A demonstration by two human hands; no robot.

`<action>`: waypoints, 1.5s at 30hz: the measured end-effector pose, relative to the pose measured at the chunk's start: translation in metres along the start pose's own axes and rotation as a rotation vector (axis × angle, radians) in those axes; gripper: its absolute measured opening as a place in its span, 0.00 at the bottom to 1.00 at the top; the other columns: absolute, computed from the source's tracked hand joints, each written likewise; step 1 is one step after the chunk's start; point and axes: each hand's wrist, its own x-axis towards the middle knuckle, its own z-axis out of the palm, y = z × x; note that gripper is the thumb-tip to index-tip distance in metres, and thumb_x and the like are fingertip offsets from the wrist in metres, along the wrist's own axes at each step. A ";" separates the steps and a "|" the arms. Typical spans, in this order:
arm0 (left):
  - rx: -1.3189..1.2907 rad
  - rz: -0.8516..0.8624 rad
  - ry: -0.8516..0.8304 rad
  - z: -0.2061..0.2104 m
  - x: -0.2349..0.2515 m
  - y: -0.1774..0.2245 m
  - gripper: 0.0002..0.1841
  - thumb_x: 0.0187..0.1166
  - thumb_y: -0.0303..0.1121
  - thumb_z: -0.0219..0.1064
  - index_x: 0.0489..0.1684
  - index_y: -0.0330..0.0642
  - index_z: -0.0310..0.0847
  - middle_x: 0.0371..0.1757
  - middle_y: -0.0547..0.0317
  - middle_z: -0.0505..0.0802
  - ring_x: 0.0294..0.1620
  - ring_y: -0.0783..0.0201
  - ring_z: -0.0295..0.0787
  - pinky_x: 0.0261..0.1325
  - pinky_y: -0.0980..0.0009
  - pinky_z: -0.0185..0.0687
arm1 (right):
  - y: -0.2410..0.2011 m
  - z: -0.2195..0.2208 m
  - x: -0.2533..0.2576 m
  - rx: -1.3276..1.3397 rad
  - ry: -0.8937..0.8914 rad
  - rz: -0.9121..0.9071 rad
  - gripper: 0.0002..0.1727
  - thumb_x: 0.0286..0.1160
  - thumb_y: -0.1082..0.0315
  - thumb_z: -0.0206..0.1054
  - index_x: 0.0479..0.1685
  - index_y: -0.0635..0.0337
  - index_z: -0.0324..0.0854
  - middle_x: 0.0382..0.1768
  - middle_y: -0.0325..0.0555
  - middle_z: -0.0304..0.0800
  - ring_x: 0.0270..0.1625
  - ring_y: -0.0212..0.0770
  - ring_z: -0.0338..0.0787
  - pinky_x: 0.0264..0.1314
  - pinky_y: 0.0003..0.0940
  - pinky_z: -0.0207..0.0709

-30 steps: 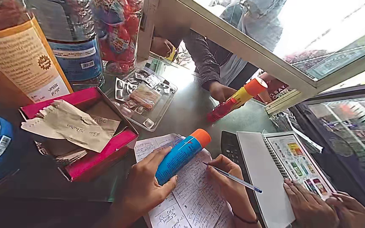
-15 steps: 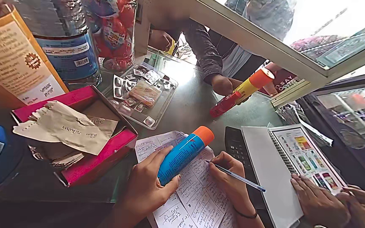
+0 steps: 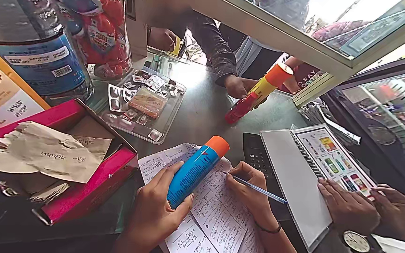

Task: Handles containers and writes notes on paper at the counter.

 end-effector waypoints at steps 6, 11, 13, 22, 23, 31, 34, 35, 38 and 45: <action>0.011 -0.005 -0.007 -0.001 0.000 0.001 0.32 0.64 0.50 0.69 0.68 0.40 0.84 0.53 0.56 0.94 0.46 0.72 0.91 0.45 0.77 0.85 | -0.001 0.000 -0.001 0.048 0.018 0.043 0.06 0.53 0.71 0.71 0.22 0.47 0.79 0.16 0.22 0.82 0.17 0.15 0.78 0.18 0.13 0.70; 0.006 0.001 -0.009 -0.001 0.001 0.000 0.32 0.64 0.50 0.69 0.68 0.40 0.84 0.53 0.56 0.94 0.46 0.72 0.91 0.46 0.77 0.85 | -0.002 0.000 0.000 0.029 0.020 0.055 0.06 0.53 0.70 0.71 0.22 0.48 0.79 0.15 0.22 0.81 0.16 0.16 0.77 0.17 0.13 0.69; 0.008 0.000 -0.009 -0.001 0.000 0.000 0.33 0.64 0.50 0.69 0.68 0.39 0.84 0.53 0.56 0.94 0.46 0.72 0.91 0.46 0.76 0.85 | -0.002 0.000 -0.002 0.015 0.025 0.051 0.06 0.54 0.70 0.72 0.22 0.47 0.79 0.16 0.21 0.81 0.17 0.14 0.78 0.19 0.12 0.69; 0.037 0.000 -0.013 -0.002 0.001 0.002 0.33 0.64 0.50 0.69 0.68 0.39 0.84 0.52 0.55 0.94 0.46 0.71 0.91 0.45 0.76 0.85 | 0.000 -0.001 -0.001 0.040 0.043 0.055 0.06 0.54 0.70 0.71 0.22 0.49 0.80 0.17 0.23 0.83 0.16 0.17 0.79 0.17 0.14 0.72; 0.037 -0.001 -0.009 -0.002 0.001 0.002 0.33 0.64 0.50 0.69 0.68 0.39 0.84 0.52 0.55 0.95 0.46 0.71 0.91 0.45 0.76 0.85 | 0.000 0.000 -0.001 0.046 0.051 0.059 0.06 0.54 0.71 0.71 0.22 0.49 0.80 0.16 0.23 0.83 0.16 0.17 0.79 0.17 0.14 0.72; 0.036 -0.003 -0.017 -0.002 -0.001 0.002 0.33 0.64 0.49 0.70 0.68 0.39 0.84 0.53 0.55 0.94 0.46 0.71 0.91 0.46 0.76 0.85 | 0.001 -0.001 -0.002 0.011 0.056 0.084 0.05 0.54 0.68 0.72 0.23 0.48 0.80 0.16 0.22 0.82 0.16 0.17 0.79 0.17 0.15 0.72; 0.035 0.000 -0.020 -0.004 0.001 0.003 0.33 0.64 0.48 0.70 0.68 0.39 0.84 0.52 0.55 0.94 0.46 0.71 0.91 0.45 0.76 0.85 | -0.001 0.001 0.000 0.032 0.077 0.101 0.05 0.54 0.69 0.71 0.23 0.48 0.79 0.16 0.23 0.82 0.16 0.17 0.79 0.17 0.15 0.72; 0.033 0.000 -0.022 -0.004 0.001 0.003 0.32 0.64 0.48 0.70 0.69 0.39 0.84 0.53 0.55 0.94 0.46 0.71 0.91 0.46 0.76 0.85 | -0.002 0.001 0.000 0.030 0.080 0.107 0.05 0.55 0.69 0.71 0.24 0.48 0.80 0.16 0.23 0.82 0.16 0.17 0.79 0.17 0.15 0.72; 0.021 0.002 -0.023 -0.002 0.000 0.002 0.32 0.65 0.48 0.70 0.68 0.38 0.84 0.53 0.54 0.94 0.47 0.72 0.91 0.47 0.77 0.85 | -0.001 0.001 -0.001 -0.012 0.072 0.111 0.04 0.55 0.68 0.71 0.25 0.48 0.81 0.16 0.22 0.82 0.17 0.17 0.79 0.18 0.15 0.71; 0.022 0.005 -0.023 -0.003 0.001 0.001 0.32 0.65 0.49 0.70 0.69 0.38 0.84 0.53 0.54 0.94 0.47 0.72 0.91 0.47 0.78 0.85 | -0.003 0.000 -0.002 0.043 0.106 0.103 0.05 0.55 0.70 0.71 0.24 0.49 0.80 0.17 0.22 0.83 0.17 0.16 0.79 0.19 0.13 0.72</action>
